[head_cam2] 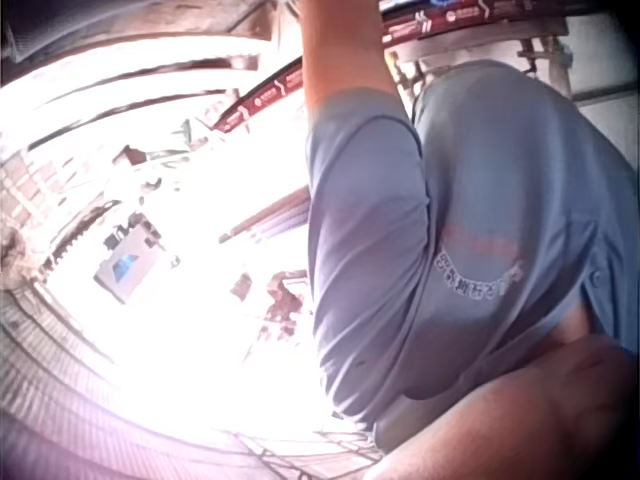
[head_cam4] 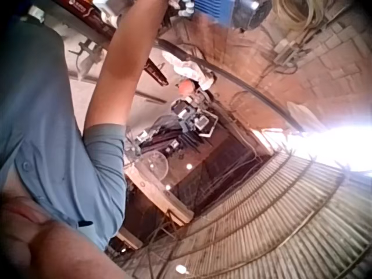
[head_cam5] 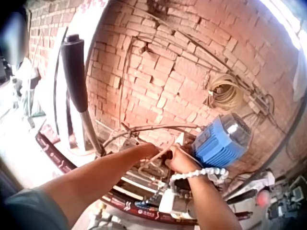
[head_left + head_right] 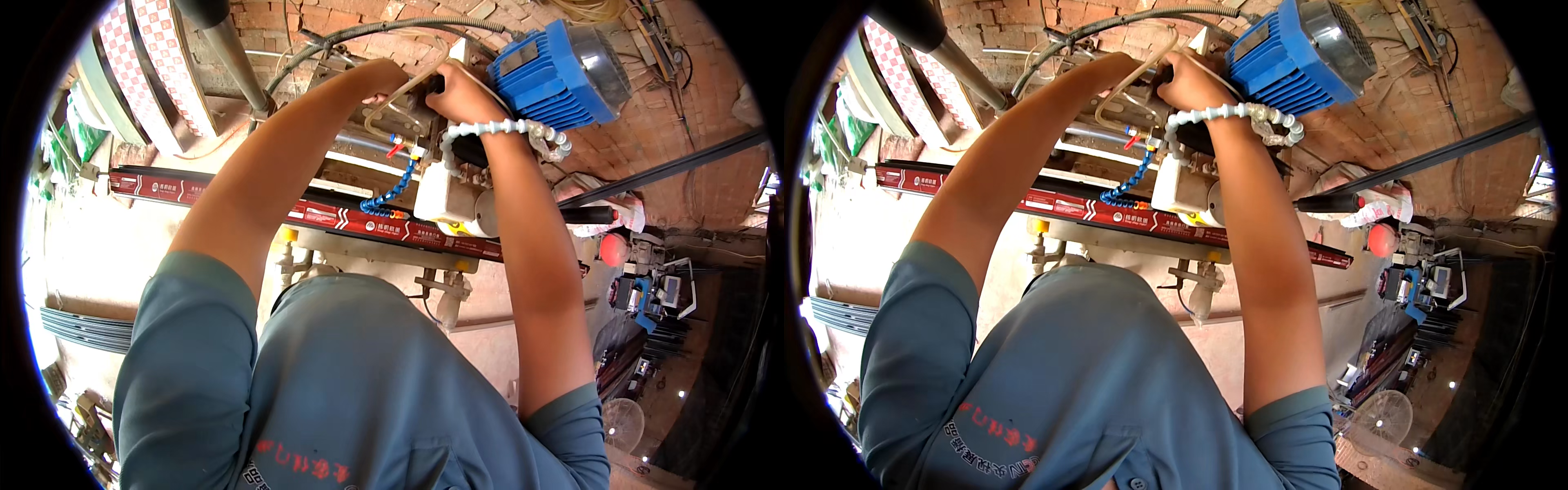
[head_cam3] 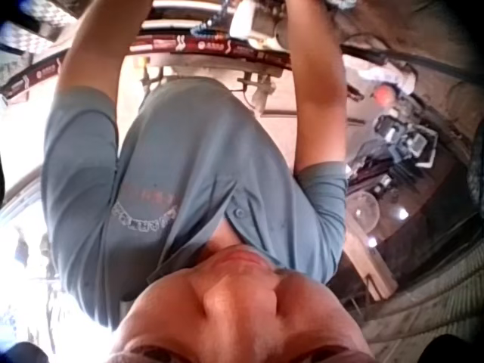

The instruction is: The person operates a metal cutting machine to cut a long red profiled bar. They position the bar, pull down the cutting arm to slice the material, and then remove the cut piece. The process is repeated for multiple cuts.

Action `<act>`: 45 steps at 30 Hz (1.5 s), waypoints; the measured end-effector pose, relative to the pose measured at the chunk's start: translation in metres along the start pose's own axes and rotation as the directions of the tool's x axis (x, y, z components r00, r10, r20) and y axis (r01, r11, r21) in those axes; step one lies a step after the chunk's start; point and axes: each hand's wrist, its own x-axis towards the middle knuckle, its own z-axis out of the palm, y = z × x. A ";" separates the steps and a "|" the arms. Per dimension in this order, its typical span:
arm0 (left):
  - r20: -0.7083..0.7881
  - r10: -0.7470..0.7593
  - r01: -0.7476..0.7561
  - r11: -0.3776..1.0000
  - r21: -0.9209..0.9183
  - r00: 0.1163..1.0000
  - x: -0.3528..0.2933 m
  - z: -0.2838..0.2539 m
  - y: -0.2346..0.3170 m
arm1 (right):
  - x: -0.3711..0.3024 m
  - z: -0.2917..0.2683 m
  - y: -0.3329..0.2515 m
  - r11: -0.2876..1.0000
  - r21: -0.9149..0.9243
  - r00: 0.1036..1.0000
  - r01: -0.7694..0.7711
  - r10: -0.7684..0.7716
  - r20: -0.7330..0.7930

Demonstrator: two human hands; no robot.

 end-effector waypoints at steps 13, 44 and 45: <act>-0.004 0.048 -0.048 0.995 -0.090 0.999 0.022 0.006 -0.019 | -0.003 -0.008 0.003 0.992 0.117 0.998 0.053 -0.058 0.040; 0.075 -0.030 0.026 0.998 0.051 0.997 -0.018 -0.021 -0.004 | -0.003 -0.022 -0.019 0.996 0.090 0.989 -0.017 0.004 0.148; 0.089 -0.023 0.018 0.998 0.052 0.996 -0.020 -0.023 -0.004 | -0.002 -0.020 -0.018 0.995 0.096 0.990 -0.003 -0.011 0.138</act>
